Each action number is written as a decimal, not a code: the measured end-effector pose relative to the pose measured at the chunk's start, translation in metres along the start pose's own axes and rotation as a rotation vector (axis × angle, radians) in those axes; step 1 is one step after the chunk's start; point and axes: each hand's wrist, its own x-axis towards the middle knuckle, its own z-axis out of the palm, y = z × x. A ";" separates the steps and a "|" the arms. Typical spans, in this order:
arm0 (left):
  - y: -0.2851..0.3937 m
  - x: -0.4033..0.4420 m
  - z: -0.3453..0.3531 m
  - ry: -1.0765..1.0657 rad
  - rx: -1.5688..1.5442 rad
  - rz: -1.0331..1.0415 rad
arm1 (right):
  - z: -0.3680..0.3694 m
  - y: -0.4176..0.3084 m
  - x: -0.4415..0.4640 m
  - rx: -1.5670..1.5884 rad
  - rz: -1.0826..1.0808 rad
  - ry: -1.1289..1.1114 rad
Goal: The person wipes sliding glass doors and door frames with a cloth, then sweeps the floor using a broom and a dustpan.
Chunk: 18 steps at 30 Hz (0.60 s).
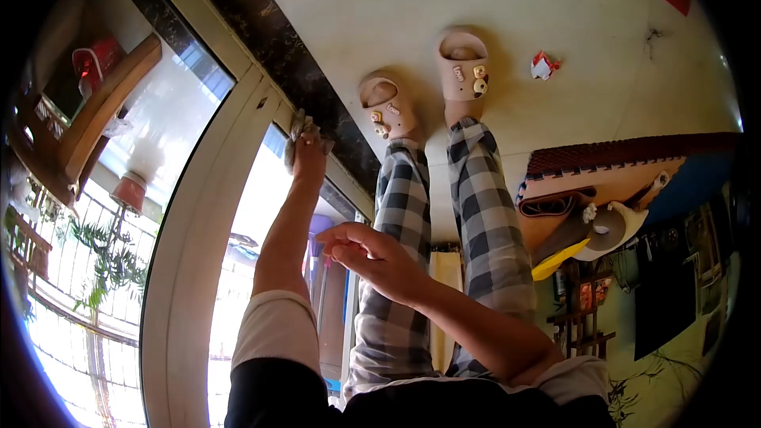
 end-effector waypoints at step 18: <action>0.008 -0.016 0.010 -0.387 -0.325 -0.001 | 0.009 0.007 0.003 0.006 -0.085 -0.002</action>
